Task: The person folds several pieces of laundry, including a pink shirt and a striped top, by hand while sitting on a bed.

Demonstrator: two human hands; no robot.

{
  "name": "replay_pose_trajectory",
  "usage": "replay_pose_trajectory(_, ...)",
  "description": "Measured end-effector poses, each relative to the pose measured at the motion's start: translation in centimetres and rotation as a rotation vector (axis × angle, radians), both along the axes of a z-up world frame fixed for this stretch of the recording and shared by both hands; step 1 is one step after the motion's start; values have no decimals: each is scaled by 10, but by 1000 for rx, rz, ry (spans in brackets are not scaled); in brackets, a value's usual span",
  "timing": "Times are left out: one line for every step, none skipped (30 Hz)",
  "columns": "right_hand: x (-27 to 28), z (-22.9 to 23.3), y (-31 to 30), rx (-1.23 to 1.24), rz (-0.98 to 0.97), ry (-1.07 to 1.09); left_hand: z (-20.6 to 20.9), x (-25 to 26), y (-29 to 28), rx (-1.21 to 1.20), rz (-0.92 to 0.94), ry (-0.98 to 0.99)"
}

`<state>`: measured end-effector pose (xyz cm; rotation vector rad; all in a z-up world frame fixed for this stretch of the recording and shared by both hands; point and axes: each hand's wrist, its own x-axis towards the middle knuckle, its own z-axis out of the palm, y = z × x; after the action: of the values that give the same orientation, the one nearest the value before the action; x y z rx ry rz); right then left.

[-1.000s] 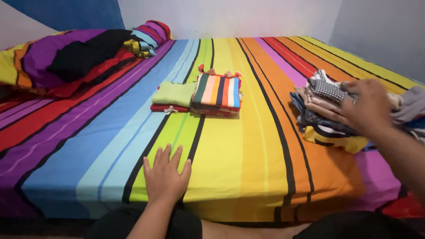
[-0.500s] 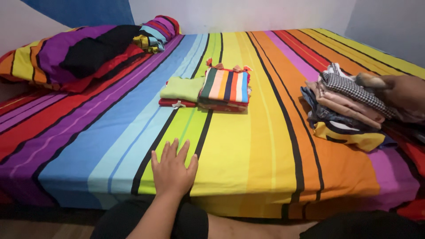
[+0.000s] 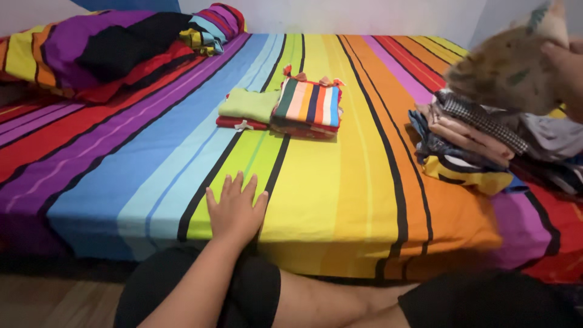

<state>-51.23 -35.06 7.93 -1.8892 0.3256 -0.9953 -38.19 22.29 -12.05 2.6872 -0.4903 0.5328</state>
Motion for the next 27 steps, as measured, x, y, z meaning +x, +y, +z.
replay_pose_trajectory(-6,1,23,89,80,-53,3,-2,-2,2,-1,4)
replay_pose_trajectory(-10,1,52,178,176,-104,8,-6,-6,-34,-6,122)
replay_pose_trajectory(-15,2,83,248,271,-132,12,-14,-11,-70,-10,239)
replay_pose_trajectory(-24,1,116,313,376,-149,16,-26,-18,-154,-58,256)
replay_pose_trajectory(-34,-3,151,376,493,-164,20,-39,-27,-239,-105,272)
replay_pose_trajectory(-44,-9,185,437,607,-180,27,-54,-33,-432,-226,360)
replay_pose_trajectory(-47,-11,217,514,386,-92,35,-69,-38,-626,-349,442)
replay_pose_trajectory(-50,-14,246,588,166,-3,47,-84,-44,-895,-503,658)
replay_pose_trajectory(-56,-19,270,590,168,2,61,-97,-44,-1164,-654,876)
replay_pose_trajectory(-61,-26,290,613,346,-45,75,-110,-36,-1205,-586,1120)
replay_pose_trajectory(-66,-34,307,635,525,-92,88,-122,-27,-1238,-505,1363)
replay_pose_trajectory(-72,-45,322,643,525,-88,101,-128,-19,-1237,-496,1366)
replay_pose_trajectory(-79,-58,336,587,530,-70,110,-130,-10,-1356,-489,1483)
replay_pose_trajectory(-90,-71,347,533,531,-45,113,-133,-1,-1480,-476,1604)
replay_pose_trajectory(-99,-83,358,542,529,-33,112,-135,9,-1482,-462,1614)
replay_pose_trajectory(-105,-93,369,350,551,156,110,-133,18,-1611,-1096,1804)
replay_pose_trajectory(-111,-98,377,156,569,344,106,-134,23,-1651,-1801,1893)
replay_pose_trajectory(-121,-101,386,-165,622,269,101,-134,25,-1654,-1803,1891)
replay_pose_trajectory(-130,-104,397,-486,663,186,96,-135,27,-1832,-1431,1721)
replay_pose_trajectory(-132,-106,407,-488,661,189,91,-136,27,-1950,-1069,1530)
replay_pose_trajectory(-135,-107,415,-802,612,55,86,-140,27,-1951,-1072,1532)
replay_pose_trajectory(-139,-105,418,-961,590,-7,82,-143,27,-1960,-1027,1507)
replay_pose_trajectory(-143,-105,420,-1114,556,-82,80,-146,26,-1969,-982,1482)
replay_pose_trajectory(-149,-105,420,-913,668,-79,78,-147,26,-1970,-981,1481)
replay_pose_trajectory(-153,-106,419,-708,772,-75,77,-148,25,-1969,-1043,1527)
replay_pose_trajectory(-156,-110,418,-708,773,-73,75,-150,24,-1966,-1105,1575)
replay_pose_trajectory(-158,-114,416,-336,689,-13,75,-153,23,-1968,-1104,1576)
